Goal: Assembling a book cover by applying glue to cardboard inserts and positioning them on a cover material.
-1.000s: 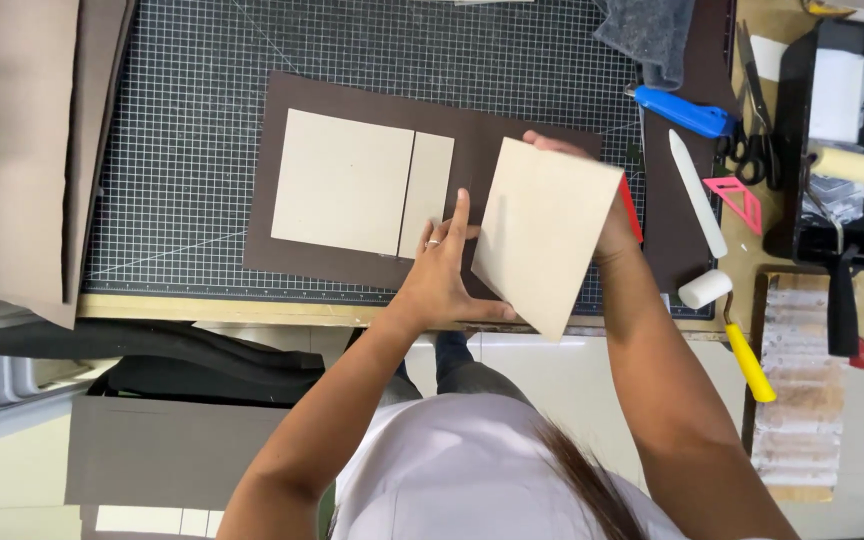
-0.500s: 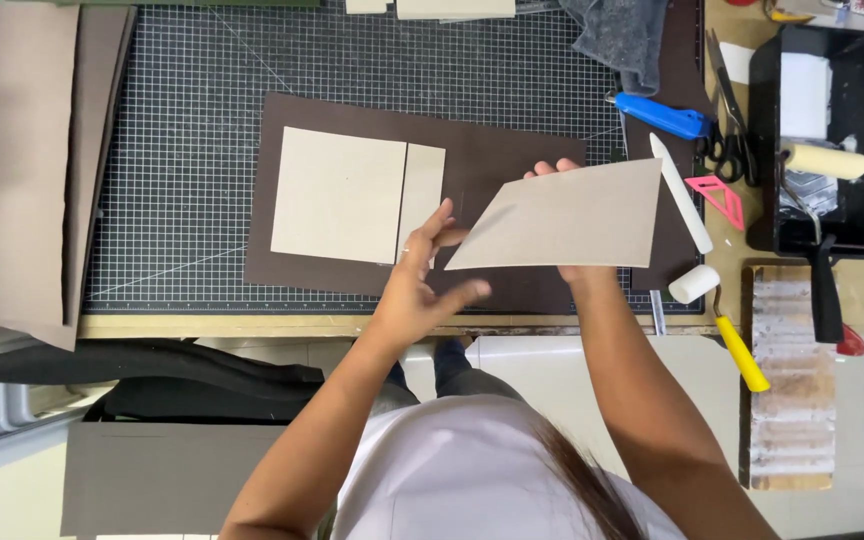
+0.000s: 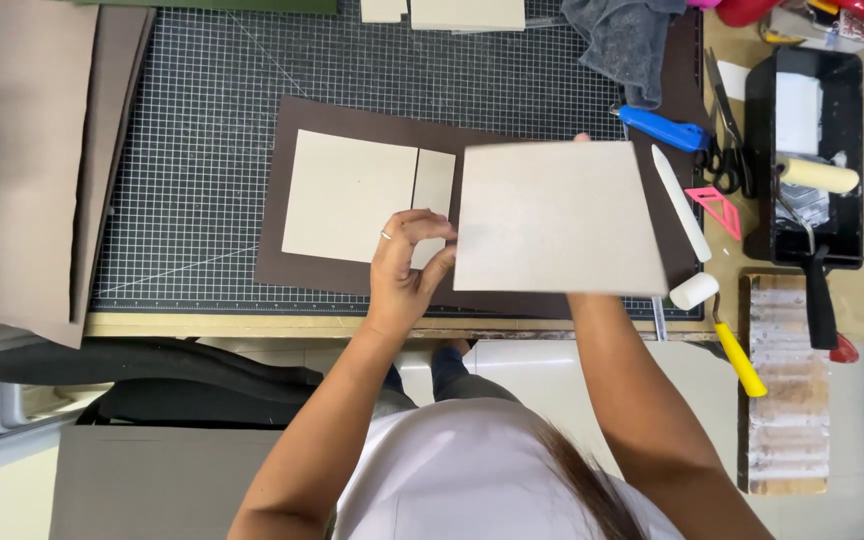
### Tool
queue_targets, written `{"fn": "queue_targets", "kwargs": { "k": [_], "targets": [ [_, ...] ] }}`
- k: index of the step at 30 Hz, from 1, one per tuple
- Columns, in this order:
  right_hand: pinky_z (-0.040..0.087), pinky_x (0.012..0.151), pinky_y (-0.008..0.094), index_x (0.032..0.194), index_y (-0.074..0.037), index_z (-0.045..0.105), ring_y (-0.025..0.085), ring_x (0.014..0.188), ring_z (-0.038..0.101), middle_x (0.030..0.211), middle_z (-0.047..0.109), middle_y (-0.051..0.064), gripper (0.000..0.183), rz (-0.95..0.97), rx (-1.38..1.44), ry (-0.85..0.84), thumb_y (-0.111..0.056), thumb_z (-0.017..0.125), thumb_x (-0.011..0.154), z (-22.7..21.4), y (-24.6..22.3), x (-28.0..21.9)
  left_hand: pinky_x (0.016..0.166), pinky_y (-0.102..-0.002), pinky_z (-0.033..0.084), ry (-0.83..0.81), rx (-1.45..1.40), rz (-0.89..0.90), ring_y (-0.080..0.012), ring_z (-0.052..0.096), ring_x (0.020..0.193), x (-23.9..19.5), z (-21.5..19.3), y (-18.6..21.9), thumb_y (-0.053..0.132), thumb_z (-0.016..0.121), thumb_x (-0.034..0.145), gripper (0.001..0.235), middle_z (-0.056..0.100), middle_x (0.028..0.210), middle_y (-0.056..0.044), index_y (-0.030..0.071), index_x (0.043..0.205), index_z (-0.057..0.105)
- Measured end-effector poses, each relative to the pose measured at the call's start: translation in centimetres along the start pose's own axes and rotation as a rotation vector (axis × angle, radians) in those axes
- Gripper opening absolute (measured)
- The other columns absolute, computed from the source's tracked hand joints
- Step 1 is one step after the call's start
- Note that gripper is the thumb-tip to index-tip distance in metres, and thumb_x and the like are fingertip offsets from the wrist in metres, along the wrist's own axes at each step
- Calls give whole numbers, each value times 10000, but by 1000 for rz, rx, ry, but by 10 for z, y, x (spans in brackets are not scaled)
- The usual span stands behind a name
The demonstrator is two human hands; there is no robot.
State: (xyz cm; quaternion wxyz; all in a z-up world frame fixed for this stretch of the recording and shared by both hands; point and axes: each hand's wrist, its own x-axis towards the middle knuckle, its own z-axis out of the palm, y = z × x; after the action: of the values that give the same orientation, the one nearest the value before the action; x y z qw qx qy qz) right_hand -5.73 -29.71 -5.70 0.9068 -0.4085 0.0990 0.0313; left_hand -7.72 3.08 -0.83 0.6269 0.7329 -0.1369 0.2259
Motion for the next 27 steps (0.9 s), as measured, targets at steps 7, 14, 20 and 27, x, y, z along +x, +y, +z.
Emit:
{"fn": "queue_targets", "kwargs": {
  "k": [7,14,20,27],
  "targets": [
    [486,1107,385,1279,-115,705,261,1238,645,1273,709,99,299,-19,74,12,-309,587,1085,4,-2,2,971,-432,581,124,-23,155,-277,715,1038,32,11,24,59,805,867,216,768,1004,-37,86,1069,735],
    [488,1104,379,1266,-111,715,256,1228,654,1258,718,96,309,-54,157,46,-330,589,1088,1,-11,-5,915,-462,607,80,-171,225,-328,742,1004,40,34,38,79,793,882,223,784,1029,-82,55,1101,753],
    [490,1102,374,1254,-107,724,251,1219,662,1246,726,94,320,-94,216,88,-348,591,1089,-10,-26,-20,858,-463,620,90,-272,219,-347,760,951,39,64,50,39,794,869,195,794,991,-103,29,1062,772],
    [492,1100,369,1240,-103,734,246,1209,671,1231,735,92,335,-121,290,119,-368,594,1091,135,-88,-58,841,-415,627,187,-442,221,-309,773,927,52,91,77,24,778,883,164,799,984,-120,7,1047,784]
  ]
}}
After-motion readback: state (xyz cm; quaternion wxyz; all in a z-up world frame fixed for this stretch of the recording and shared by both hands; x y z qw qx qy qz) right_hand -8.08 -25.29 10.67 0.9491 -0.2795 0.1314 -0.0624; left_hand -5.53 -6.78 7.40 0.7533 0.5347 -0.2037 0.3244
